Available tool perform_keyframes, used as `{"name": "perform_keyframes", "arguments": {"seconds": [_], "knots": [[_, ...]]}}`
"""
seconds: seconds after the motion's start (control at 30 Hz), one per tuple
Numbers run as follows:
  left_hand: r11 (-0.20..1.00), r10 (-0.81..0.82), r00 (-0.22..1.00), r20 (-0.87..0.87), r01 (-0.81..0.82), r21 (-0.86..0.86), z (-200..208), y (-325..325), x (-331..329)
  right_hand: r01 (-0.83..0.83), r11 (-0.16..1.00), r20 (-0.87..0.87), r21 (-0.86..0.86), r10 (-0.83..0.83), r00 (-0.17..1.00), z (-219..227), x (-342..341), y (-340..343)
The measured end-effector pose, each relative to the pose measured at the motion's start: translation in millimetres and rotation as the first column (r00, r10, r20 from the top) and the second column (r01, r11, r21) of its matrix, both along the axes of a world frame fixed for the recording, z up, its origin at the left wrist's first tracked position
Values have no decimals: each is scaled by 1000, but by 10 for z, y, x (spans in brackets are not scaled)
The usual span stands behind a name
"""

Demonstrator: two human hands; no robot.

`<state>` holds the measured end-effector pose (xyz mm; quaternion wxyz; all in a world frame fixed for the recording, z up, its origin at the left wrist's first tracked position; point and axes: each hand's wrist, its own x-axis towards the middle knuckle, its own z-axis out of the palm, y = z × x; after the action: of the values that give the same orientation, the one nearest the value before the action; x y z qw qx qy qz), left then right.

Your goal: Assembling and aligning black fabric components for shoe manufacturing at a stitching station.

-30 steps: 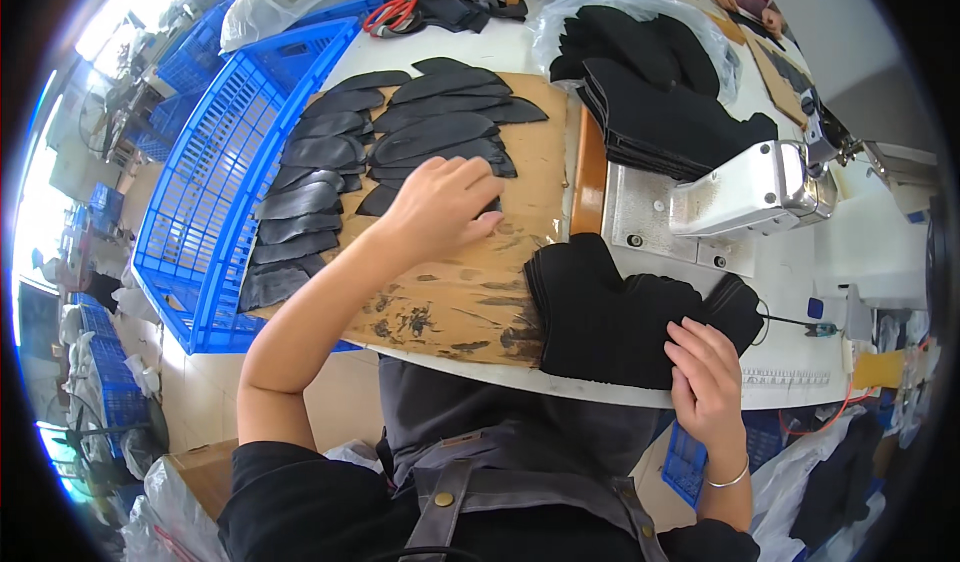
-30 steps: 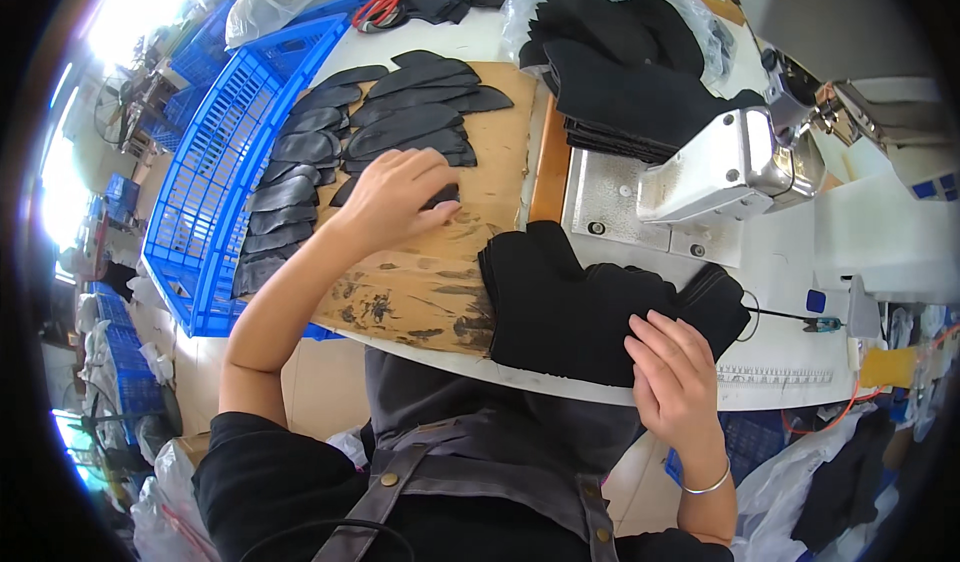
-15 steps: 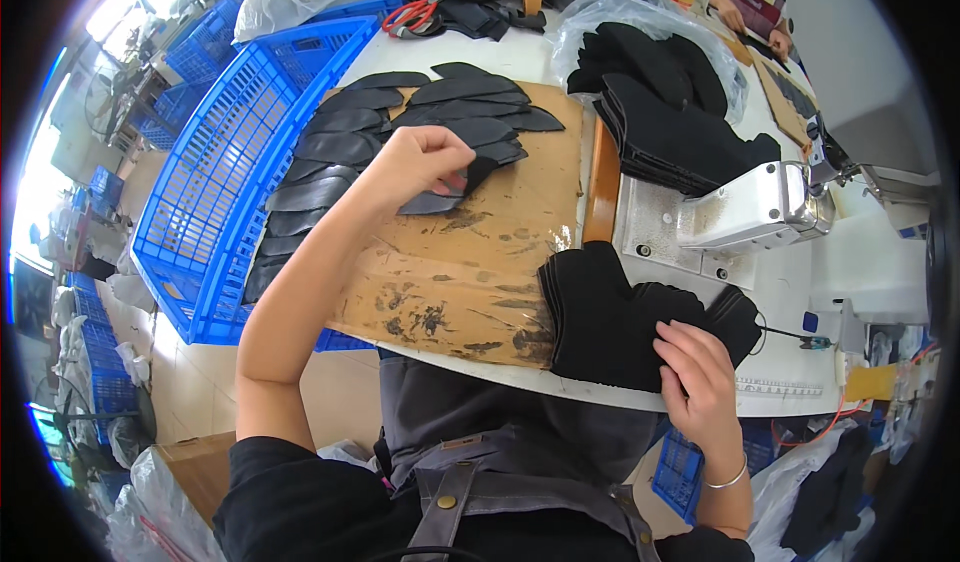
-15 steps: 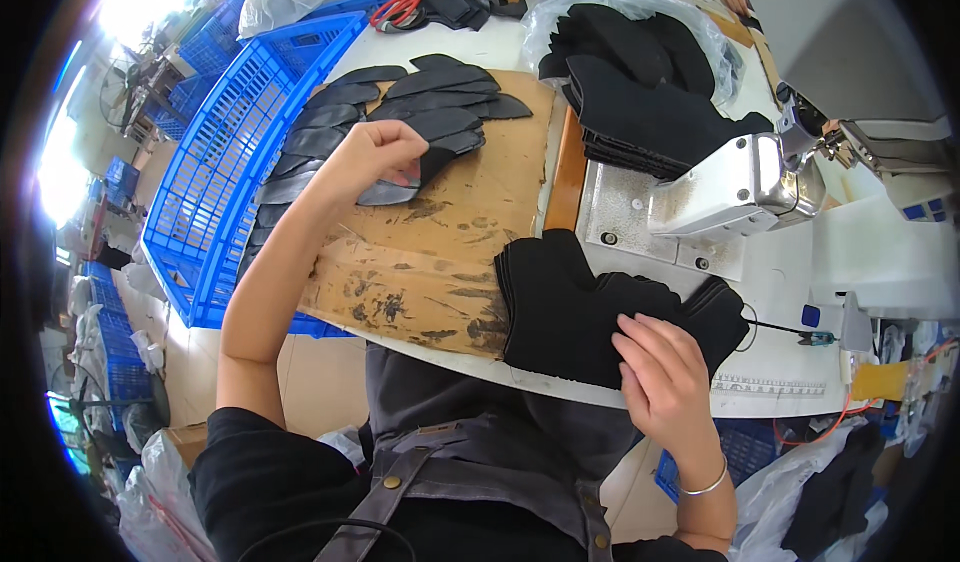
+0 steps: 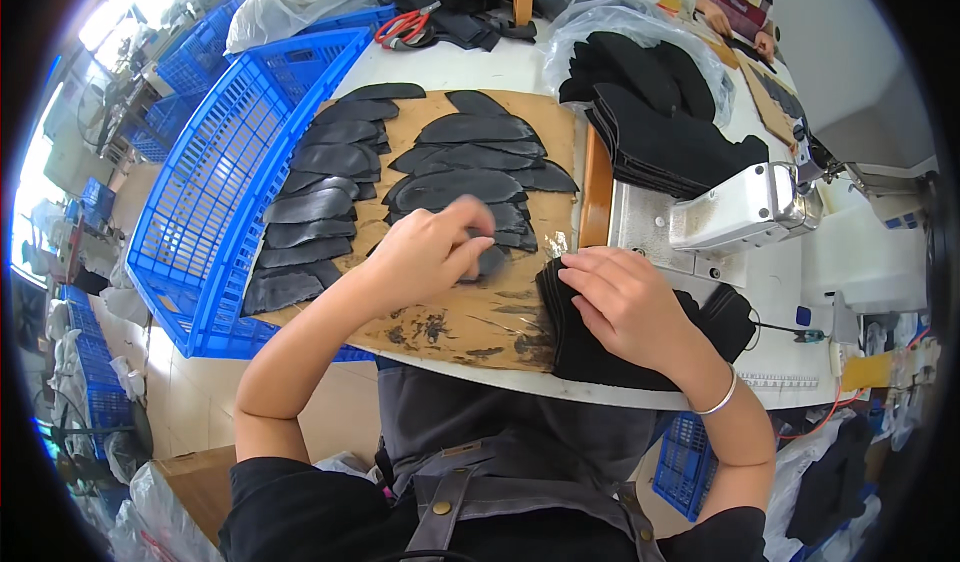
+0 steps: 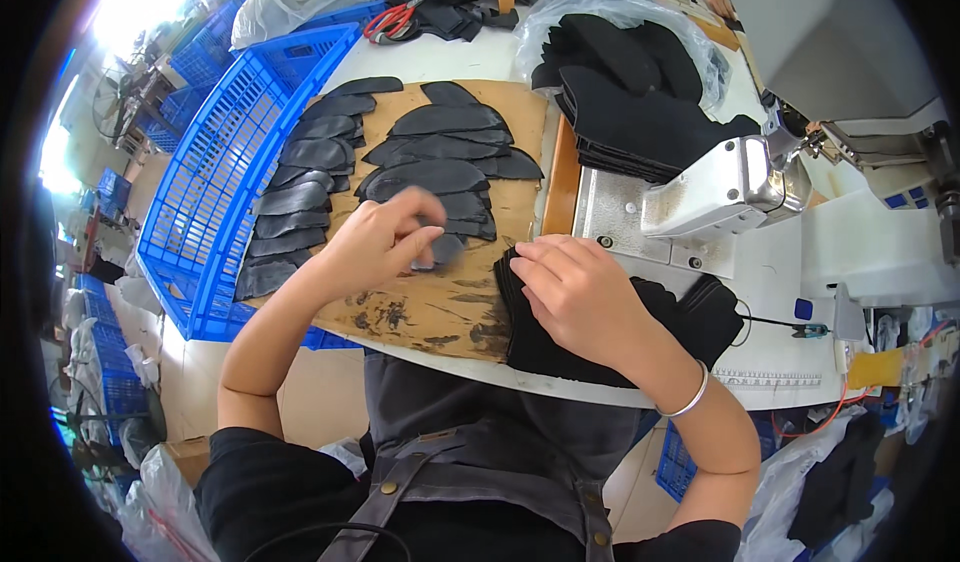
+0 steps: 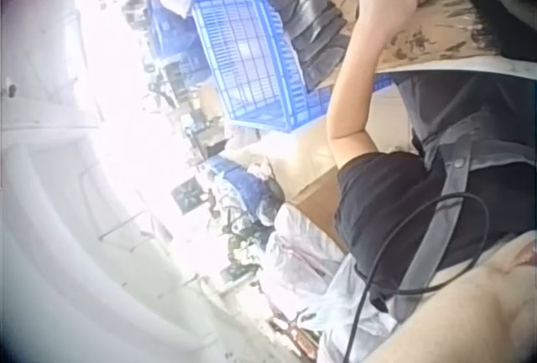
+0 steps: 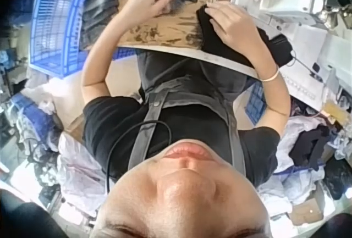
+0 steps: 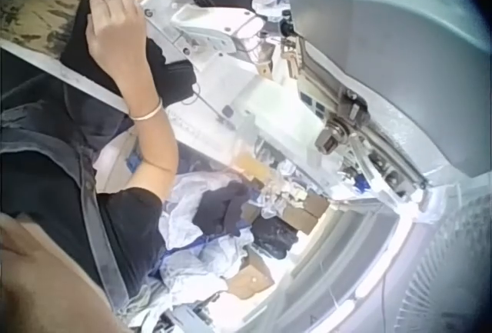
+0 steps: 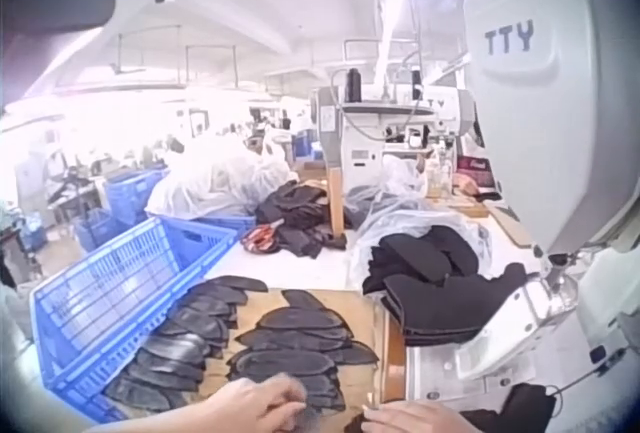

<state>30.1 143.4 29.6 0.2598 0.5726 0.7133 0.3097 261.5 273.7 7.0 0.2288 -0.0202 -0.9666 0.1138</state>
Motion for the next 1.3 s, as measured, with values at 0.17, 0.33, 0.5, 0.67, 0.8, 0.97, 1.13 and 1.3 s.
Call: {"name": "perform_keyframes", "arguments": {"seconds": [0.17, 0.33, 0.5, 0.67, 0.8, 0.97, 1.13, 1.3], "knots": [[978, 72, 936, -345, 1, 208, -114, 172, -143, 12, 1000, 16, -3, -12, 1000, -17, -103, 108], [888, -77, 807, -586, 322, 328, -269, 588, -317, 57, 998, 105, 4, -57, 993, 9, -266, 250], [891, -233, 696, -679, 433, 138, -314, 762, -425, 57, 995, -1, 77, -57, 998, -163, -505, 491], [918, -252, 829, -499, 367, 147, -213, 799, -385, 42, 995, 35, 93, -45, 998, -202, -742, 622], [907, -220, 799, -560, 379, 183, -224, 790, -400, 46, 996, 99, 71, -53, 994, -241, -825, 640], [939, -167, 931, -325, 251, 236, -264, 648, -505, 70, 990, 129, 121, -85, 988, -264, -839, 642], [980, 33, 983, 182, -68, 189, -252, 567, -545, 32, 965, 161, 261, -77, 984, -202, -872, 571], [979, 71, 918, 390, -138, 149, -396, 606, -616, 13, 968, -39, 252, -3, 999, -93, -902, 453]]}}
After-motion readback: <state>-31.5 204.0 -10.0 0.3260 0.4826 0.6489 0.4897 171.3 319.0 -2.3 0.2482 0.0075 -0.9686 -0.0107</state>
